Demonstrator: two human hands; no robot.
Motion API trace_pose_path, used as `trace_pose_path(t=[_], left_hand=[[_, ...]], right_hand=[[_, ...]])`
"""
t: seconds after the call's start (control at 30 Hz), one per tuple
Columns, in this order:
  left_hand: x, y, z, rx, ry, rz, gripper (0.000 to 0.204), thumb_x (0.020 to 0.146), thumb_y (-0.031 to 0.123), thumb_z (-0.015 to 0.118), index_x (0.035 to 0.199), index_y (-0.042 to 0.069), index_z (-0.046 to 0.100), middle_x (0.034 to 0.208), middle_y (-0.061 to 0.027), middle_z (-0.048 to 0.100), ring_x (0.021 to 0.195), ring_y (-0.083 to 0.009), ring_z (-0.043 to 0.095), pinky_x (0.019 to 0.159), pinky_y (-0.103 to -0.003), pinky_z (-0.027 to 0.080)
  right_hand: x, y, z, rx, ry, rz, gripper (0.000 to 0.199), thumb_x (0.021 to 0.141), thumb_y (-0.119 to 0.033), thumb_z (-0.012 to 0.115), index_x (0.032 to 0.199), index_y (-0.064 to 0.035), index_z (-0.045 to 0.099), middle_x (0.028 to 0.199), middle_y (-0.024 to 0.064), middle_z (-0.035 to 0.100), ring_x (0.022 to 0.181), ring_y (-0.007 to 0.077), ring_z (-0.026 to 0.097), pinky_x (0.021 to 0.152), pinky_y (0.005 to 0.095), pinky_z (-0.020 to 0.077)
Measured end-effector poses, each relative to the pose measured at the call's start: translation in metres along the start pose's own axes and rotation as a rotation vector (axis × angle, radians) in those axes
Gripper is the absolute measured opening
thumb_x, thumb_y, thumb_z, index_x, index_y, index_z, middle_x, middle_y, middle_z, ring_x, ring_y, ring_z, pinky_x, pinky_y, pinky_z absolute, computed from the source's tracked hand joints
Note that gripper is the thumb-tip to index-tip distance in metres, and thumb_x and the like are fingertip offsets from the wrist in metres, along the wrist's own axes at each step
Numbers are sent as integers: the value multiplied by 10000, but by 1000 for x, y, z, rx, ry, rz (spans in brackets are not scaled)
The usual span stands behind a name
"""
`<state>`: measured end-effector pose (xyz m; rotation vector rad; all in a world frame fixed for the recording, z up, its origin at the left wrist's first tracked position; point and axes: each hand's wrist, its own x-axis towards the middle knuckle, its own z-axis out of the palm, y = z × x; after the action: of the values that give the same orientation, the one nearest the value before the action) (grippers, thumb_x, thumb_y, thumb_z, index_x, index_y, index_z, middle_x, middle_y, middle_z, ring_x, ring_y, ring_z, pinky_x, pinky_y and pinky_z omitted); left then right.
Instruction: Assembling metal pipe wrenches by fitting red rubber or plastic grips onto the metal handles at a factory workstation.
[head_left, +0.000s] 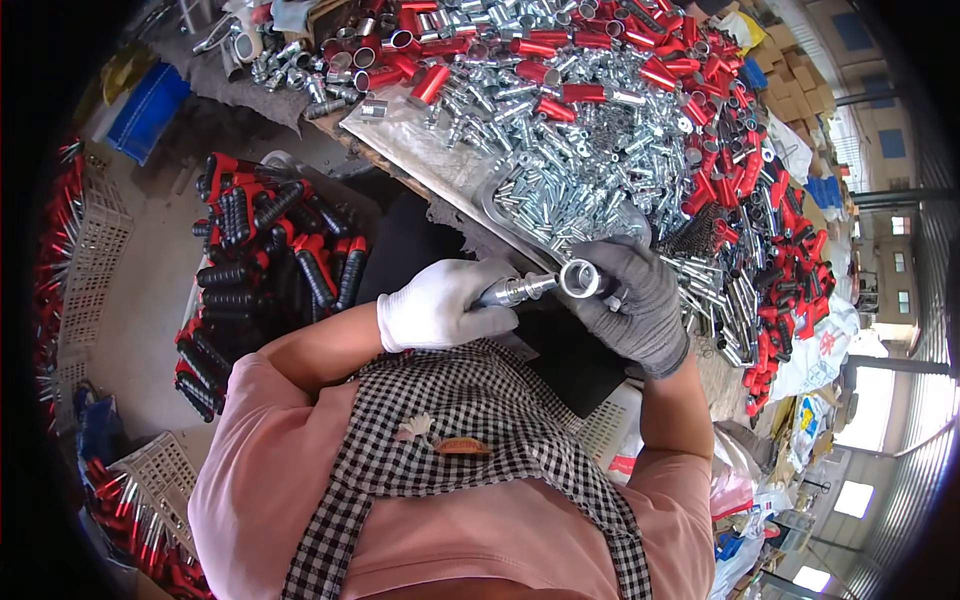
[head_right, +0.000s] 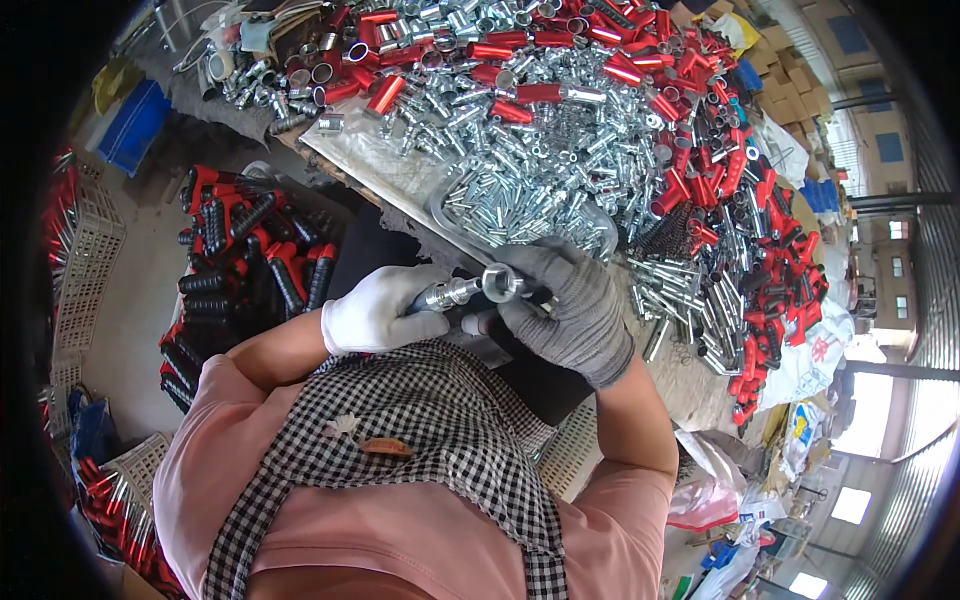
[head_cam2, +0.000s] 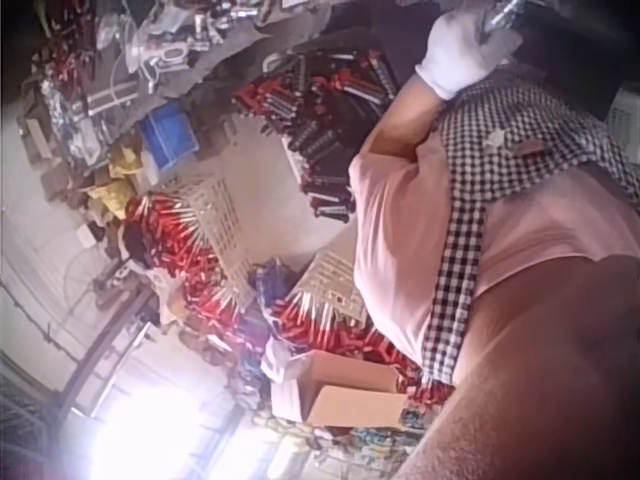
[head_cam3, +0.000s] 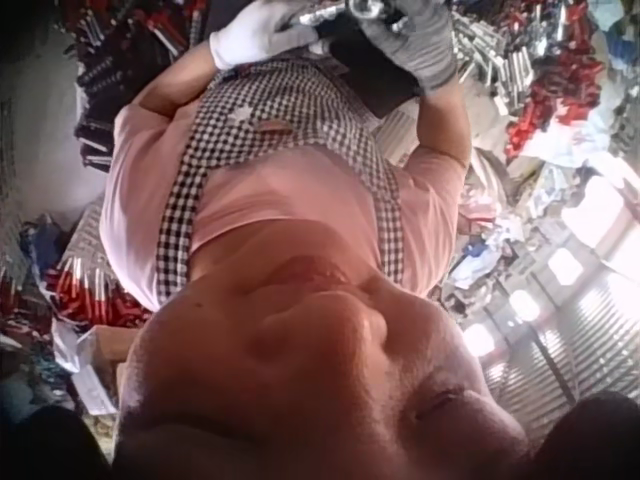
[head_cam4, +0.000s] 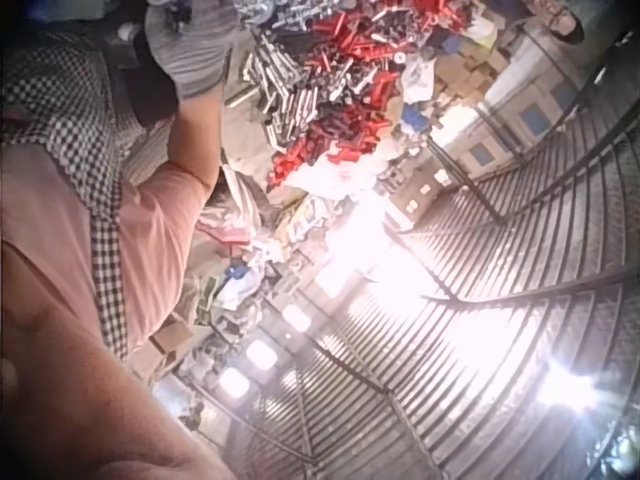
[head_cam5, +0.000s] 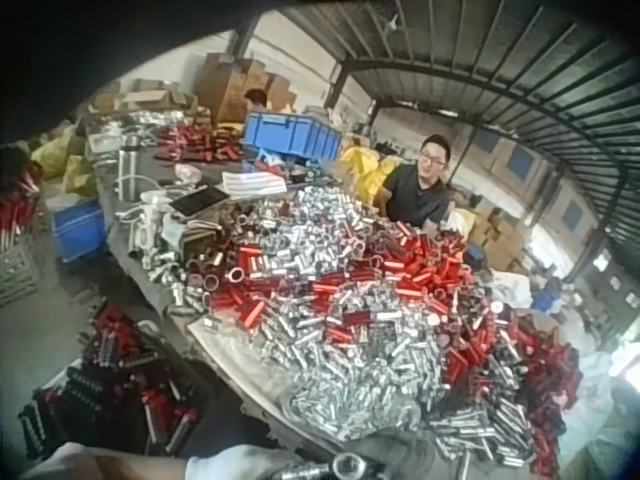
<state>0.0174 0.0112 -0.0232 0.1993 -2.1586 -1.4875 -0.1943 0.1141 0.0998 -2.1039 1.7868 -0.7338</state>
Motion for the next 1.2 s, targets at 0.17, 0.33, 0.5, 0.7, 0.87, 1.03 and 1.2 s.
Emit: trace_pose_path(t=[0.17, 0.33, 0.5, 0.7, 0.87, 1.03, 1.2], left_hand=[[3, 5, 2, 7, -35, 5, 300, 812, 247, 719, 966, 15, 607, 712, -168, 603, 653, -350, 627, 605, -426, 486], [3, -5, 14, 33, -92, 57, 322, 792, 267, 735, 971, 19, 635, 772, -169, 638, 693, -359, 645, 635, -428, 508], [-3, 2, 8, 21, -39, 10, 325, 778, 272, 749, 944, 12, 647, 791, -176, 650, 721, -354, 656, 656, -419, 520], [-2, 4, 9, 30, -67, -16, 327, 764, 262, 754, 935, 11, 636, 763, -175, 629, 707, -353, 643, 642, -420, 505], [-2, 1, 9, 19, -64, -28, 331, 760, 260, 759, 941, 15, 630, 753, -171, 623, 683, -361, 633, 628, -426, 498], [-4, 6, 16, 27, -35, 51, 330, 768, 250, 754, 969, 15, 639, 780, -171, 641, 698, -352, 648, 635, -413, 513], [-2, 8, 13, 73, -69, 27, 335, 763, 242, 757, 986, 17, 647, 781, -162, 650, 698, -344, 655, 645, -404, 523]], right_hand=[[5, 3, -11, -13, -185, -58, 440, 708, -206, 741, 1126, -84, 675, 861, 111, 686, 729, 278, 670, 694, 349, 527], [17, -15, 22, -73, -477, 55, 551, 714, -295, 755, 1201, -74, 625, 871, 136, 683, 752, 357, 680, 713, 439, 544], [11, -16, 13, -148, -71, -269, 777, 728, -285, 769, 1401, -75, 443, 1215, 196, 592, 1040, 390, 612, 877, 435, 513], [-7, 12, 9, -163, -123, -260, 724, 787, -496, 740, 1344, -73, 555, 776, 69, 656, 661, 318, 599, 719, 394, 461], [-5, -21, 10, 74, 85, -141, 656, 812, -500, 723, 1289, -67, 599, 860, 80, 680, 795, 308, 642, 880, 419, 458], [-15, -8, 10, -67, 7, -128, 596, 778, -406, 766, 1258, -85, 615, 943, 121, 684, 851, 328, 649, 937, 439, 448], [-4, -17, 15, -132, 34, -336, 497, 838, -411, 719, 1195, -75, 646, 919, 103, 691, 813, 289, 671, 788, 398, 513]])
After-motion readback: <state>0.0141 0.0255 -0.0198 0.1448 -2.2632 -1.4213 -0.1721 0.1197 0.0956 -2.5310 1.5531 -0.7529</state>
